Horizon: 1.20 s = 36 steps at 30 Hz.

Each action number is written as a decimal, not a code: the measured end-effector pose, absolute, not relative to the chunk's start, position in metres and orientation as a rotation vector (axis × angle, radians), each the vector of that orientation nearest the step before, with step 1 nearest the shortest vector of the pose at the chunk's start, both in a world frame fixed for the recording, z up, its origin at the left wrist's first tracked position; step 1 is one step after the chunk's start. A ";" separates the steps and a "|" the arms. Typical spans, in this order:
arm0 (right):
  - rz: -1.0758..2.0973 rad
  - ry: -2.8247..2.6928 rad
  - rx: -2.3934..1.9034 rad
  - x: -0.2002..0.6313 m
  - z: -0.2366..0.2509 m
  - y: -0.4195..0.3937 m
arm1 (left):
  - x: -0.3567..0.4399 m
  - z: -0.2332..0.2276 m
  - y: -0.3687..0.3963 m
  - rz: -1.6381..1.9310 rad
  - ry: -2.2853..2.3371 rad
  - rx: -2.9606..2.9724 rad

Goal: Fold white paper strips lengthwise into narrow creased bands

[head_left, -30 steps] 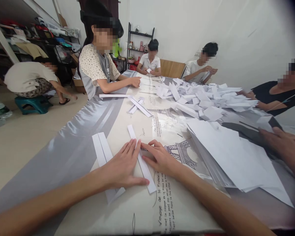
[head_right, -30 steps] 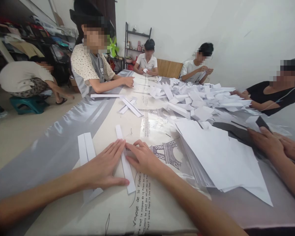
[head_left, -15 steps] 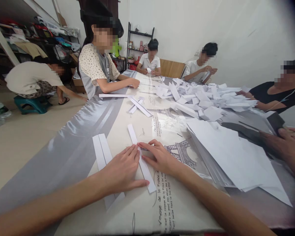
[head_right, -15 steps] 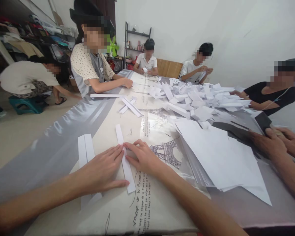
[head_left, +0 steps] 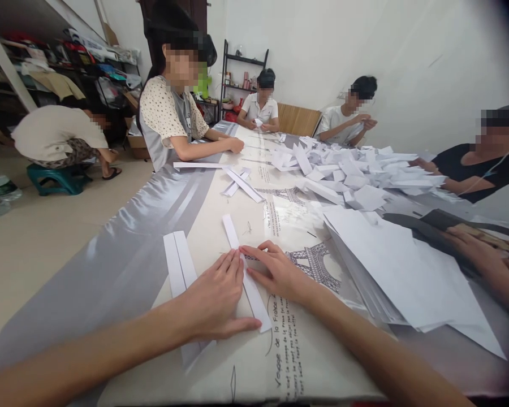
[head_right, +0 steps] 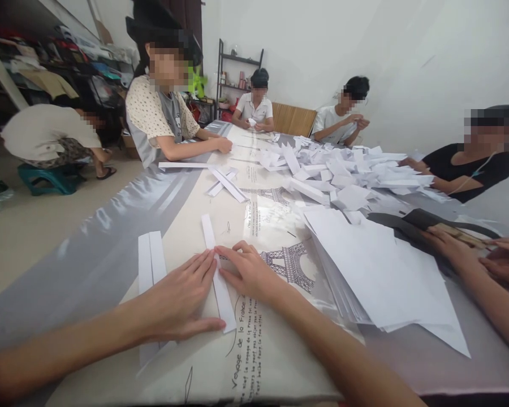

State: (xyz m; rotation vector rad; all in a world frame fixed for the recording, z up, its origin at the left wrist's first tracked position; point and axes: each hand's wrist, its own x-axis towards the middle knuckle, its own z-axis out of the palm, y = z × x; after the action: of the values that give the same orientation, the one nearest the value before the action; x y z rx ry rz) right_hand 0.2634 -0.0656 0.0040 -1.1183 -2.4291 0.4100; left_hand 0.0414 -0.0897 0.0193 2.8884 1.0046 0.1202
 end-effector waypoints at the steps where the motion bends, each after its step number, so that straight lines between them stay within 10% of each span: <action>1: 0.408 -2.433 -1.116 0.264 0.004 -0.065 | 0.041 0.019 -0.090 0.109 1.001 2.882; 36: 0.407 -2.430 -1.125 0.263 0.004 -0.066 | 0.028 0.007 -0.042 0.212 1.234 2.685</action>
State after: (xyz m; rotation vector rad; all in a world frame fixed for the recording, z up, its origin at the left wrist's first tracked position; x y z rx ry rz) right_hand 0.2634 -0.0664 0.0044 -1.1247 -2.4305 0.4069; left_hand 0.0283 -0.0423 0.0067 2.6848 1.2336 0.2121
